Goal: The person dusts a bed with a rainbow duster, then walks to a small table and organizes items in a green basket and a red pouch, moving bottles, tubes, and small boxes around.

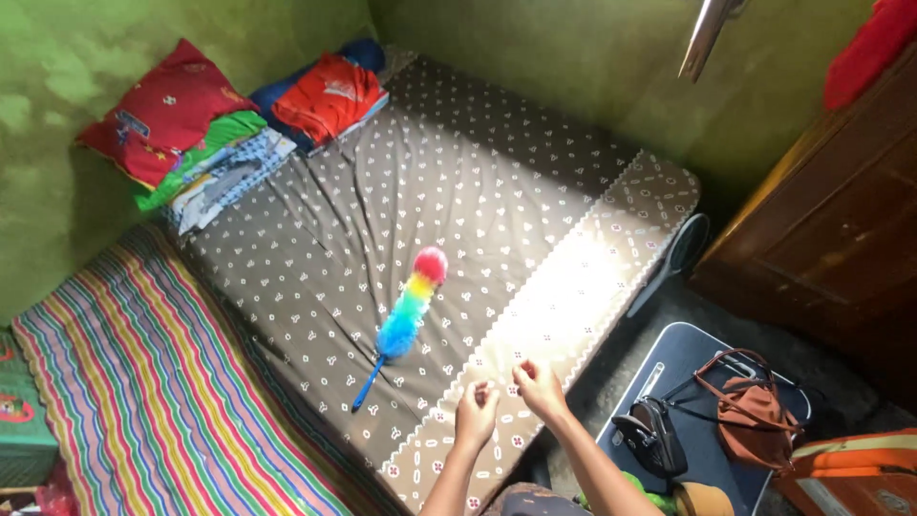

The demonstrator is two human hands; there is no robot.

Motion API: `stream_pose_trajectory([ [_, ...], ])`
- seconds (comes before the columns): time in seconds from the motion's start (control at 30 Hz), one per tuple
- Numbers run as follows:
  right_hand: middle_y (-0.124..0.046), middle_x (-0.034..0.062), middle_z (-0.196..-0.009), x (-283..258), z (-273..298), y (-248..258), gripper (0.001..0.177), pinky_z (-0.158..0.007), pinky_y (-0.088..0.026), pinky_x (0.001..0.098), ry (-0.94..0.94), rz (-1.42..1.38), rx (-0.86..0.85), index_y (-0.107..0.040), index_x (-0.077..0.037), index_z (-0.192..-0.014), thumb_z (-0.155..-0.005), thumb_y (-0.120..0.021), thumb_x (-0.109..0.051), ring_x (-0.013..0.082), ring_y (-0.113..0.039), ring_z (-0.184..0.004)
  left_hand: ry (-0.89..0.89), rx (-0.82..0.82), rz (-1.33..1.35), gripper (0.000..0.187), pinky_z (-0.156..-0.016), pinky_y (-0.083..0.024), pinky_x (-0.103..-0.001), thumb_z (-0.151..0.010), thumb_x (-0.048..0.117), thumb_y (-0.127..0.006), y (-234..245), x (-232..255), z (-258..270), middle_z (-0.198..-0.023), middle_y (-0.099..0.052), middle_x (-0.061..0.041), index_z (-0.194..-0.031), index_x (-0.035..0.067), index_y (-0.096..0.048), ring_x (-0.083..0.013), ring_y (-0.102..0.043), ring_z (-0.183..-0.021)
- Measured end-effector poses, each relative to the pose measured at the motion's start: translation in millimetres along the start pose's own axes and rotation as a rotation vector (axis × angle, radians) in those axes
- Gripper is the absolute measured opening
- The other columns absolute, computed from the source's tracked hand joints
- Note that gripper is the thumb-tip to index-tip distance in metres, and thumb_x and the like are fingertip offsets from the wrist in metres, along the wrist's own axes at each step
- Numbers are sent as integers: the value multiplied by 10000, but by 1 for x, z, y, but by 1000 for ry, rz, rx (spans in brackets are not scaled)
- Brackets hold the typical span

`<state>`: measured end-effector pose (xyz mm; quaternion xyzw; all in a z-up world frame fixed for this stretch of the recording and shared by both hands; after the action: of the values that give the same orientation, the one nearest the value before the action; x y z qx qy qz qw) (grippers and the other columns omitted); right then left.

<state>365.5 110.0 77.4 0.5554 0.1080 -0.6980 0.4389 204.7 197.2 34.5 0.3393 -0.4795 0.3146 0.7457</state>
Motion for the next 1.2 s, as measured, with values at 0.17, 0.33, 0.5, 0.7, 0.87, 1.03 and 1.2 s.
stream_pose_trajectory([
  [0.17,-699,46,-739,-13,-5,14,225,-604,-537,302,-44,-15,37,-710,-19,-930,-932,-645,-235,116,-663,-624,-25,27,-7,436,-884,-580,-329,-881,286,-746,-6,19,-10,-1040,-757,-125,-1215,19,-662,-210,-738,-967],
  [0.33,-714,53,-754,-21,-3,16,246,-615,-538,314,-40,31,49,-714,-33,-949,-925,-658,-271,121,-661,-635,-86,63,-50,432,-909,-566,-346,-876,260,-751,0,23,-11,-1077,-746,-147,-1225,25,-653,-221,-721,-1012],
  [0.5,-748,119,-771,-5,16,0,308,-674,-560,359,-46,187,27,-728,-61,-960,-916,-656,-357,172,-700,-667,-110,99,24,320,-908,-578,-328,-934,191,-673,10,-15,-14,-1071,-758,-115,-1210,29,-654,-188,-740,-1005],
  [0.7,-745,151,-888,39,85,-7,283,-762,-557,423,-80,216,132,-710,-68,-969,-885,-663,-335,303,-732,-840,-50,-46,23,336,-886,-556,-331,-944,187,-706,29,-37,36,-1073,-733,-128,-1215,-1,-641,-197,-694,-971],
  [0.87,-758,165,-862,106,112,14,277,-773,-559,433,-217,169,134,-713,-65,-920,-859,-661,-330,329,-743,-832,6,-79,-95,427,-941,-543,-341,-910,209,-727,14,-53,53,-1144,-713,-155,-1255,-17,-618,-221,-697,-1058],
  [1.03,-741,173,-849,165,142,51,266,-751,-549,449,-236,267,147,-717,-59,-910,-857,-671,-316,337,-728,-820,-4,-128,-136,428,-947,-547,-353,-901,207,-726,-26,-30,85,-1131,-729,-166,-1251,-19,-633,-241,-708,-1060],
  [1.2,-744,168,-827,186,132,96,282,-741,-557,442,-187,310,121,-718,-45,-887,-856,-681,-323,325,-735,-799,6,-124,-90,434,-948,-553,-359,-886,218,-726,-64,-10,98,-1122,-746,-163,-1250,-4,-639,-245,-723,-1062],
])
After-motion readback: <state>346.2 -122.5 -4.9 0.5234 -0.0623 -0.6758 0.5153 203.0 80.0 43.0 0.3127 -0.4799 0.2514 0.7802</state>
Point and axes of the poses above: each hand's wrist, its own z-axis away from the middle knuckle, its own y-axis out of the back of the hand, x = y × z, the point moved 9 cm from there along -z, towards the middle knuckle
